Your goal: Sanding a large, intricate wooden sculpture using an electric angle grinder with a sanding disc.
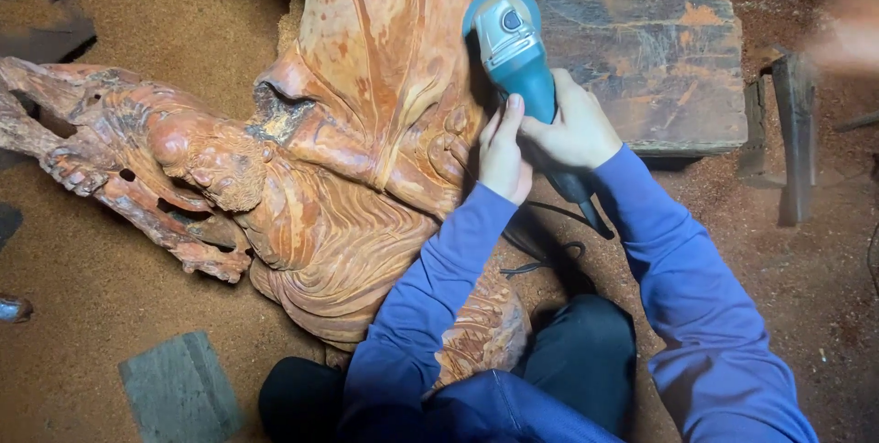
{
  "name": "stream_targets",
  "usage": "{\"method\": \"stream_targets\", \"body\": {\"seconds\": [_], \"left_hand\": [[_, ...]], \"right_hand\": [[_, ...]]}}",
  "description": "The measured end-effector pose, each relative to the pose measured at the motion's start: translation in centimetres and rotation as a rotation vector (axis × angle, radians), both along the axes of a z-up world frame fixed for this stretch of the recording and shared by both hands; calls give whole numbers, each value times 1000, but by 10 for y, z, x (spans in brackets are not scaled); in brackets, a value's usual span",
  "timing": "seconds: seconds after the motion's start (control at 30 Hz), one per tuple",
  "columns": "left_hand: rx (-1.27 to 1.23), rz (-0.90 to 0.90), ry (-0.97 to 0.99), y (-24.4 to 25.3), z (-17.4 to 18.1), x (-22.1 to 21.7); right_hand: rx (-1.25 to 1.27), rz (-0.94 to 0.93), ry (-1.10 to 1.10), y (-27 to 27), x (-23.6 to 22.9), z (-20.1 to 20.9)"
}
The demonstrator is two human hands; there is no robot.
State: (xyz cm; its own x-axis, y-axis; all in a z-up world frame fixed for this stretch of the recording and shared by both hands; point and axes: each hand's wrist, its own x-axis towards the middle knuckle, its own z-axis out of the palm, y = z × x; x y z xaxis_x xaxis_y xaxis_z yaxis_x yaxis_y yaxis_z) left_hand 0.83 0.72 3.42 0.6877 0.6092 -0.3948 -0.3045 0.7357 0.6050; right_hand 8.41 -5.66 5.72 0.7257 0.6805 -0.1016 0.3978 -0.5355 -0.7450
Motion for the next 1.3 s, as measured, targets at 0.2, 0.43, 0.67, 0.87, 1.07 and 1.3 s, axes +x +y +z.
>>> {"method": "stream_targets", "body": {"seconds": [0.2,0.43,0.67,0.87,1.07,1.3], "left_hand": [[25,-57,59,4,11,10],[100,-130,123,-1,28,21],[119,-127,138,-2,35,26],[122,-98,154,4,9,27],[88,-74,-147,22,-31,42],[69,-42,-148,29,-34,45]], "right_hand": [[91,-10,-21,0,15,-12],[210,-41,-27,-5,34,-33],[231,-36,-34,-5,37,-37],[223,16,-53,0,37,-27],[154,-41,-107,8,31,-11],[95,-20,-95,17,30,-2]]}}
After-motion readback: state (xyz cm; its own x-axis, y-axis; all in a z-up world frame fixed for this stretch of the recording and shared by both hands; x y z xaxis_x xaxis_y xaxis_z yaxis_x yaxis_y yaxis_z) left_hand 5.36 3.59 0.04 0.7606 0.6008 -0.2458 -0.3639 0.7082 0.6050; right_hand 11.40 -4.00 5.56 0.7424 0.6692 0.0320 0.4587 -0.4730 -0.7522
